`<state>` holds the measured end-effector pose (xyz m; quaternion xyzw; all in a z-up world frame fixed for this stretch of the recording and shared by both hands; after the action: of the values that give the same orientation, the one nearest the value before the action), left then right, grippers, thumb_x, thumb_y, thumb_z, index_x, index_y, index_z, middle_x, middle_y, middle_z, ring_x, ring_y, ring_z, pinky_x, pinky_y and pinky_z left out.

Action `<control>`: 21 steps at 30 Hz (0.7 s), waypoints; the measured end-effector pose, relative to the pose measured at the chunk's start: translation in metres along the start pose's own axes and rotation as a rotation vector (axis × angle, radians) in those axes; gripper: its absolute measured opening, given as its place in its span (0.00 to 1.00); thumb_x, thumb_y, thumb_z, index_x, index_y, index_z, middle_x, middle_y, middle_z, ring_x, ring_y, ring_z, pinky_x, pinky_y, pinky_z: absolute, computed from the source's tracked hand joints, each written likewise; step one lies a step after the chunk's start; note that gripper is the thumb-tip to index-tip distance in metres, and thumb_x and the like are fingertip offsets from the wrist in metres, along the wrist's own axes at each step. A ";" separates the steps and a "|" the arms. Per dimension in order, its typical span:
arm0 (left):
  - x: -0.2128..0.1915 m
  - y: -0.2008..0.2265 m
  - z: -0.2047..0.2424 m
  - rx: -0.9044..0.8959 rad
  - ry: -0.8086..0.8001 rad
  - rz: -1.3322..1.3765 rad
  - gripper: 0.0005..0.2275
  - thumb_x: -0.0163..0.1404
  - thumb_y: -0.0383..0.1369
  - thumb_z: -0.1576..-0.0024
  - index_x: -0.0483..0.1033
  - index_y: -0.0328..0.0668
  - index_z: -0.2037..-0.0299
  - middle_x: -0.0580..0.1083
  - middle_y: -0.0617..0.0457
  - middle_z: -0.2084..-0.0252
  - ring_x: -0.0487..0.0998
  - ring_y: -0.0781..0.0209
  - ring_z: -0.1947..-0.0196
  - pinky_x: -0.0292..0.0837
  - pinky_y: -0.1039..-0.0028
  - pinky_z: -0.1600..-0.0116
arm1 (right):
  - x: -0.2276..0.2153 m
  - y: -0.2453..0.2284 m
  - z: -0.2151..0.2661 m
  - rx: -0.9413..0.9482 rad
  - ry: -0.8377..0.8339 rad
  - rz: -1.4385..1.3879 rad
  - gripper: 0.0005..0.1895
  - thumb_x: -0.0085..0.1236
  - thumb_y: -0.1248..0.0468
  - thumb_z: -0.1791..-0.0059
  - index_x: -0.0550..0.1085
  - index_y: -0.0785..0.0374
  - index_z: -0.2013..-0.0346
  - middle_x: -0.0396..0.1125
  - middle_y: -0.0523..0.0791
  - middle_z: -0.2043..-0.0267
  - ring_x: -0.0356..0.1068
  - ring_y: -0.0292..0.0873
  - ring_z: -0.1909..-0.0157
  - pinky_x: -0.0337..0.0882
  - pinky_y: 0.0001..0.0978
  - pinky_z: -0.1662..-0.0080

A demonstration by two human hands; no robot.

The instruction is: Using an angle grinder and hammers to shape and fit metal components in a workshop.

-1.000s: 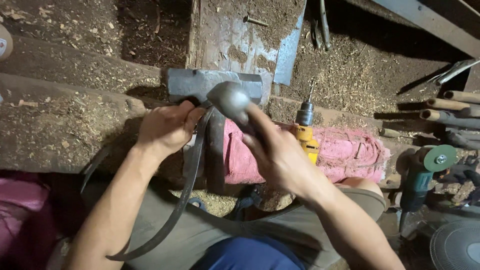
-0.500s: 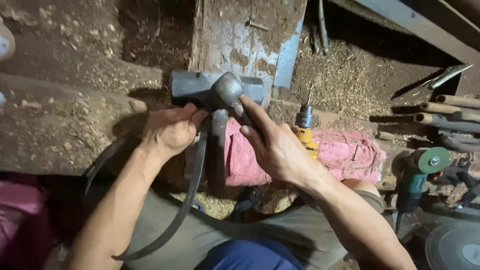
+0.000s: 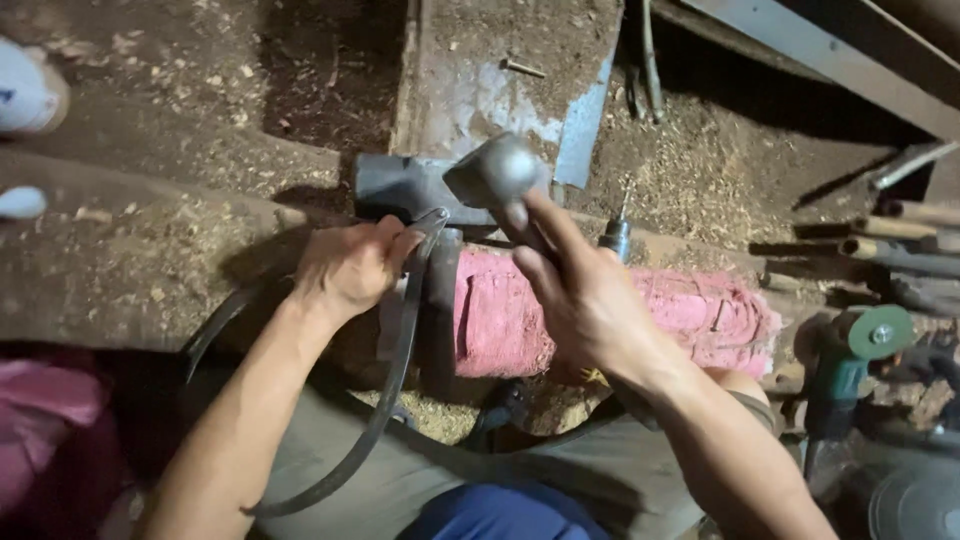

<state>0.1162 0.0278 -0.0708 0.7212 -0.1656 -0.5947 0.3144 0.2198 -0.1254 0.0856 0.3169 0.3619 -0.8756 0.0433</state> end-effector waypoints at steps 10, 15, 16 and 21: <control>-0.004 0.011 0.002 0.019 0.067 0.000 0.14 0.47 0.42 0.35 0.74 0.45 0.69 0.73 0.48 0.82 0.75 0.49 0.84 0.69 0.60 0.80 | 0.021 0.026 -0.009 0.267 -0.134 0.109 0.27 0.39 0.53 0.42 0.54 0.44 0.27 0.66 0.46 0.79 0.64 0.42 0.82 0.66 0.35 0.77; 0.001 0.003 0.008 -0.053 0.045 0.062 0.14 0.46 0.43 0.34 0.74 0.45 0.68 0.75 0.48 0.80 0.77 0.50 0.82 0.72 0.60 0.77 | -0.005 0.008 0.039 -0.129 0.092 -0.145 0.19 0.42 0.55 0.40 0.62 0.55 0.36 0.67 0.46 0.75 0.65 0.39 0.77 0.66 0.32 0.75; 0.003 0.002 0.006 -0.071 0.015 0.077 0.15 0.46 0.44 0.33 0.74 0.44 0.68 0.75 0.48 0.80 0.77 0.51 0.82 0.72 0.60 0.77 | -0.013 0.001 0.060 -0.306 0.174 -0.305 0.17 0.45 0.56 0.40 0.65 0.60 0.39 0.66 0.47 0.73 0.66 0.39 0.74 0.67 0.31 0.74; 0.005 0.004 0.006 -0.053 0.012 0.000 0.15 0.48 0.43 0.34 0.74 0.45 0.69 0.74 0.49 0.81 0.76 0.51 0.83 0.70 0.60 0.80 | 0.017 0.007 0.000 -0.100 0.065 -0.005 0.19 0.48 0.56 0.40 0.62 0.57 0.36 0.68 0.54 0.73 0.69 0.47 0.75 0.68 0.40 0.70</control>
<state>0.1125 0.0207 -0.0726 0.7162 -0.1481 -0.5944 0.3344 0.2087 -0.1280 0.0710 0.3419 0.4072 -0.8458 0.0452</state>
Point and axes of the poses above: each hand's wrist, its own z-axis away from the middle knuckle, its own x-axis out of the palm, y = z × x, the point moved 9 cm from there along -z, towards the middle knuckle
